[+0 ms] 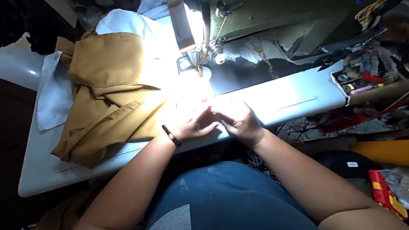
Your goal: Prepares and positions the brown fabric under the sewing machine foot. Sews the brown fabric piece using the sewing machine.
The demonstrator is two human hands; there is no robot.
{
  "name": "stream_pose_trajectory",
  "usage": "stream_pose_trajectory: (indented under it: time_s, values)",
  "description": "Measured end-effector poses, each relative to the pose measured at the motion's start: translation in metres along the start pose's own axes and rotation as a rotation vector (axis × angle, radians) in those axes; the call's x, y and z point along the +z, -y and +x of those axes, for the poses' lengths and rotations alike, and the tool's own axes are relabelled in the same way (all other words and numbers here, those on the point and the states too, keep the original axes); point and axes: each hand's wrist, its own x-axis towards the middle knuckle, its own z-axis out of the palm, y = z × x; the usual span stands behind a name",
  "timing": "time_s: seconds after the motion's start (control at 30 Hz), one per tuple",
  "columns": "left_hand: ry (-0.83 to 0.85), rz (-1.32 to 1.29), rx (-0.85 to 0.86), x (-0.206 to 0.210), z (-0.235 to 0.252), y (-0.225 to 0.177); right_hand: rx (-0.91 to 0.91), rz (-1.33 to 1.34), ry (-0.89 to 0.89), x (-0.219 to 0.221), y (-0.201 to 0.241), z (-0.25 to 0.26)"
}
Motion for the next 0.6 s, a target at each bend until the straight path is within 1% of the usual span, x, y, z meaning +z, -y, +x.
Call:
stream_pose_trajectory:
  time_s: [0.03,0.1,0.17,0.23,0.27,0.33,0.4,0.47,0.53,0.6]
  values:
    - [0.009,-0.003,0.006,0.003,0.006,0.002,0.008,0.006,-0.005,-0.001,0.000,0.000]
    - [0.131,-0.007,-0.087,0.005,0.024,0.003,0.015,0.016,-0.025,-0.002,0.000,0.001]
    - [0.203,0.073,-0.083,0.005,0.038,0.002,-0.003,0.001,-0.041,-0.001,0.000,0.001]
    - [0.164,0.136,-0.032,0.006,0.039,0.001,-0.008,-0.003,-0.039,0.000,-0.001,0.001]
    - [0.150,0.161,-0.034,0.007,0.034,0.000,-0.002,-0.005,-0.022,0.000,-0.001,0.001]
    - [0.172,0.168,-0.086,0.005,0.020,-0.004,0.020,-0.018,0.056,0.001,0.000,0.000]
    - [0.216,0.092,-0.143,0.003,0.008,-0.004,0.036,-0.003,0.111,0.000,0.001,0.001]
    - [0.301,0.057,-0.210,-0.003,0.003,-0.005,0.042,0.043,0.094,-0.001,0.001,0.003]
    - [0.310,0.067,-0.218,-0.004,0.008,-0.004,0.039,0.075,0.048,0.001,0.000,0.004]
    - [0.315,0.135,-0.210,0.000,0.022,-0.004,0.047,0.078,0.022,0.002,0.001,0.004]
